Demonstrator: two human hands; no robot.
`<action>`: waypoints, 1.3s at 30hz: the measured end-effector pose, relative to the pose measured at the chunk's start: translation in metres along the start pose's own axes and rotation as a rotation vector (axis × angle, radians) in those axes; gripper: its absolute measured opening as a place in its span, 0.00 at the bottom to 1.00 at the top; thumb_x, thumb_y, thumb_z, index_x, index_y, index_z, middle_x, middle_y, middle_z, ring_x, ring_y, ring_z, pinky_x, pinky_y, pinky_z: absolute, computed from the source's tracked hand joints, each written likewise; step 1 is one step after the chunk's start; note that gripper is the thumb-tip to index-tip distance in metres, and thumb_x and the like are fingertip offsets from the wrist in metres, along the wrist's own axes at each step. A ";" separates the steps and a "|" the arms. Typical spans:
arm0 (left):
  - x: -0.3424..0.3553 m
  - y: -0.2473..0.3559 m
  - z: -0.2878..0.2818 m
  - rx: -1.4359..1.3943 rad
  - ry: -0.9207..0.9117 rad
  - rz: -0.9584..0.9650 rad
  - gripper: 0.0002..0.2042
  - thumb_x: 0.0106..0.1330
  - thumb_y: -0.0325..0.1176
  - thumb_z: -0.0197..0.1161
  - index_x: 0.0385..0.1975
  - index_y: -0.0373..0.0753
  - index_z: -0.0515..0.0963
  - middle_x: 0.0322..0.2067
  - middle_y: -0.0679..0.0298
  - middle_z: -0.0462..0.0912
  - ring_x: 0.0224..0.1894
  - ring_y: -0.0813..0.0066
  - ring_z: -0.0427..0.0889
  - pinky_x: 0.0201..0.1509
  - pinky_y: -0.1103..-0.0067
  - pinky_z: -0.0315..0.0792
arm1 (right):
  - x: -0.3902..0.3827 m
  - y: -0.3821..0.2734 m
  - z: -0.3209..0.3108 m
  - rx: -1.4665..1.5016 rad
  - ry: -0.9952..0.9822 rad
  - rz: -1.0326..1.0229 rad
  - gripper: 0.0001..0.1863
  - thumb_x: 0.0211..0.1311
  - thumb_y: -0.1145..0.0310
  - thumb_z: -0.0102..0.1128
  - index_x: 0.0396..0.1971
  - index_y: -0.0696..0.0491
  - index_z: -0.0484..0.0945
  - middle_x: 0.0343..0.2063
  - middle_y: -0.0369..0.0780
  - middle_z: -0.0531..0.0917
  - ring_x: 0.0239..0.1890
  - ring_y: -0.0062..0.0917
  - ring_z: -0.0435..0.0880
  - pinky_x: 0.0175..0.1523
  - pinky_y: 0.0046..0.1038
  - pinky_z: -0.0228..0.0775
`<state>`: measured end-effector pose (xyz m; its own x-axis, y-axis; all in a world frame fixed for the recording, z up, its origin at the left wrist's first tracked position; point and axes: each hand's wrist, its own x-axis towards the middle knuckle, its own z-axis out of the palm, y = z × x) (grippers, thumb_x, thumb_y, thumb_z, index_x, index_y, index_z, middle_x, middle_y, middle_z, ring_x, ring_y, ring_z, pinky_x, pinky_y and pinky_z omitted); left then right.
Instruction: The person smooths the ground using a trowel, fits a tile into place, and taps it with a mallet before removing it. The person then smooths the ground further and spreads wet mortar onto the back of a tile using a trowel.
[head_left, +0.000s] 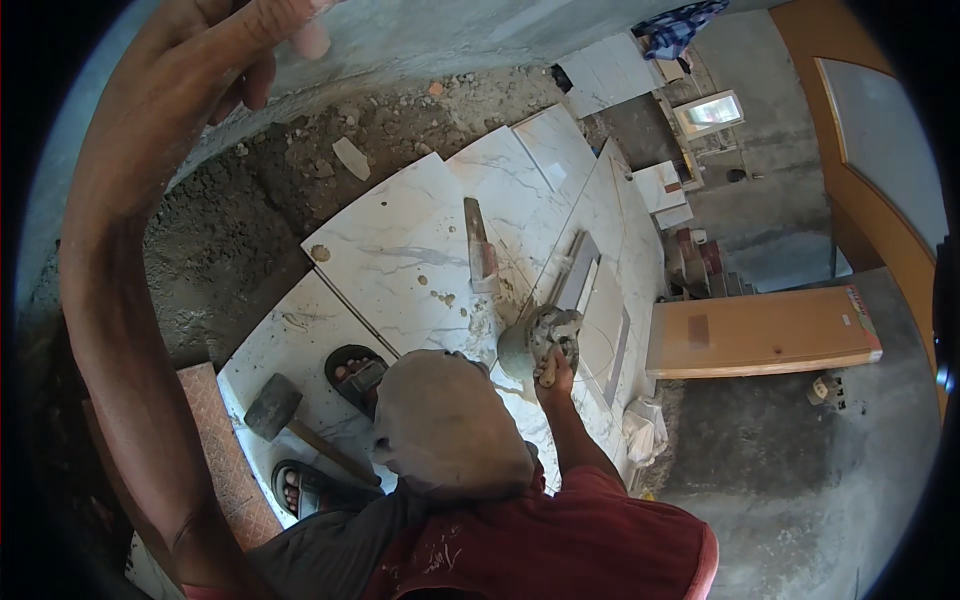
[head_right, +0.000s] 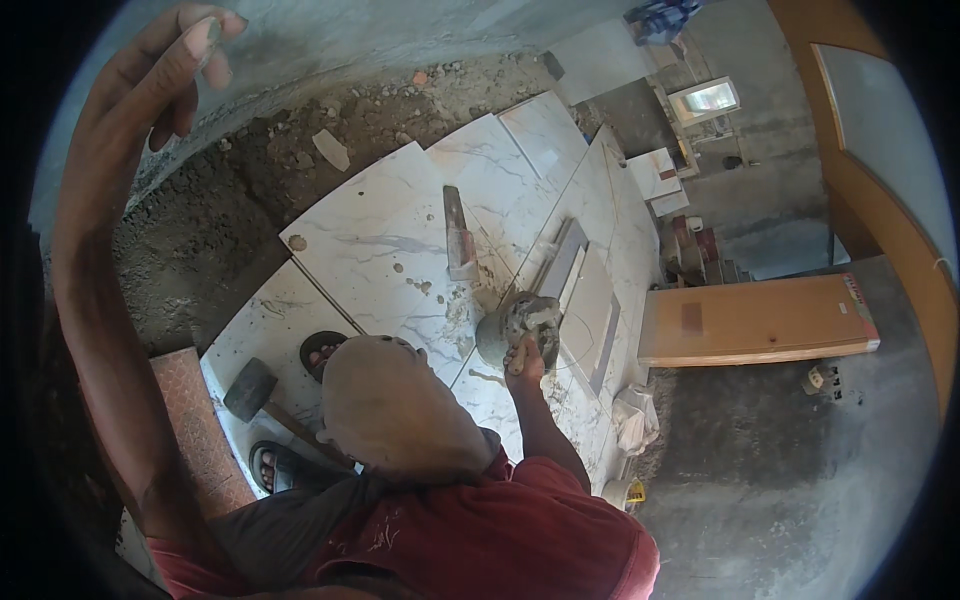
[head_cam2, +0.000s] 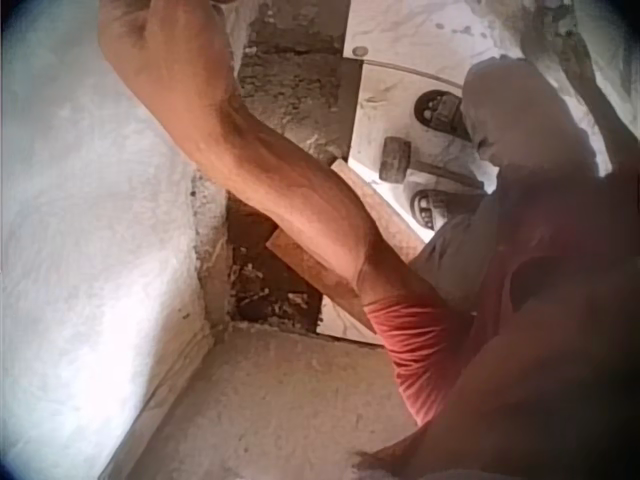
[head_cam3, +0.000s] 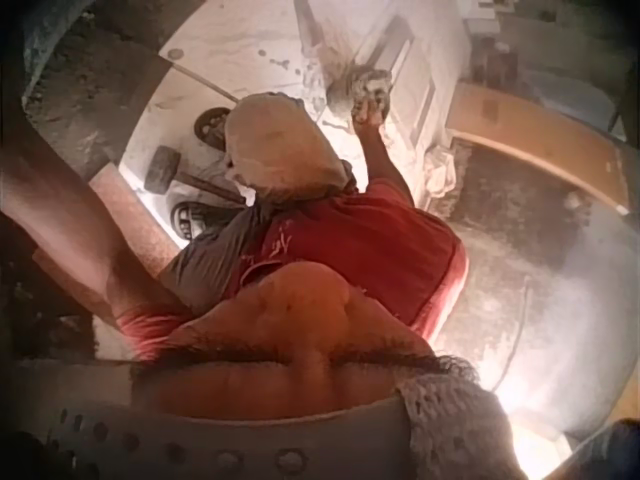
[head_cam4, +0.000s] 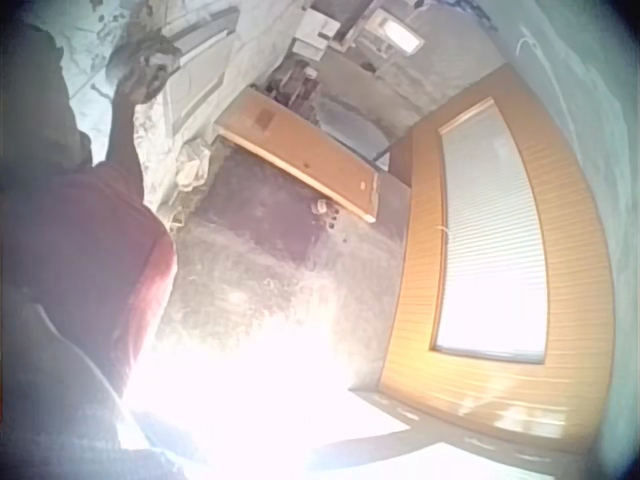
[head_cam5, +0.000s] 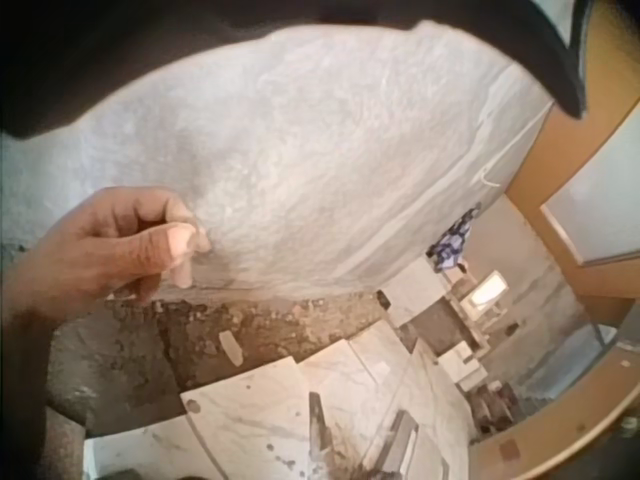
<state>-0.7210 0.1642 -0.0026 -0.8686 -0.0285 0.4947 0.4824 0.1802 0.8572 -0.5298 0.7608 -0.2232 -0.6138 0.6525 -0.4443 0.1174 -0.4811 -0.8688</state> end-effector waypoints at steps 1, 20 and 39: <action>-0.001 0.001 -0.001 -0.013 -0.005 0.001 0.15 0.66 0.48 0.55 0.35 0.42 0.78 0.23 0.73 0.74 0.19 0.88 0.64 0.23 0.87 0.57 | 0.000 -0.001 0.002 0.000 -0.003 -0.001 0.11 0.59 0.62 0.56 0.37 0.50 0.69 0.23 0.38 0.72 0.21 0.23 0.72 0.22 0.23 0.66; 0.001 0.043 0.000 -0.270 -0.110 -0.104 0.14 0.67 0.43 0.56 0.28 0.38 0.75 0.21 0.69 0.75 0.18 0.86 0.68 0.22 0.86 0.63 | 0.003 0.011 -0.024 -0.104 0.089 0.015 0.10 0.60 0.64 0.51 0.37 0.53 0.66 0.21 0.41 0.71 0.19 0.27 0.72 0.21 0.25 0.66; -0.004 0.038 0.050 -0.120 -0.059 0.273 0.14 0.48 0.41 0.62 0.21 0.34 0.79 0.20 0.45 0.79 0.28 0.48 0.81 0.37 0.61 0.74 | -0.022 0.051 0.179 -1.240 -0.741 -0.245 0.25 0.62 0.58 0.52 0.55 0.58 0.68 0.45 0.46 0.78 0.46 0.33 0.78 0.51 0.35 0.71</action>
<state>-0.7054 0.2206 0.0209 -0.7081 0.0630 0.7033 0.7061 0.0559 0.7059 -0.6501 0.6171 -0.2189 -0.9240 0.0146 -0.3821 0.3005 0.6457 -0.7020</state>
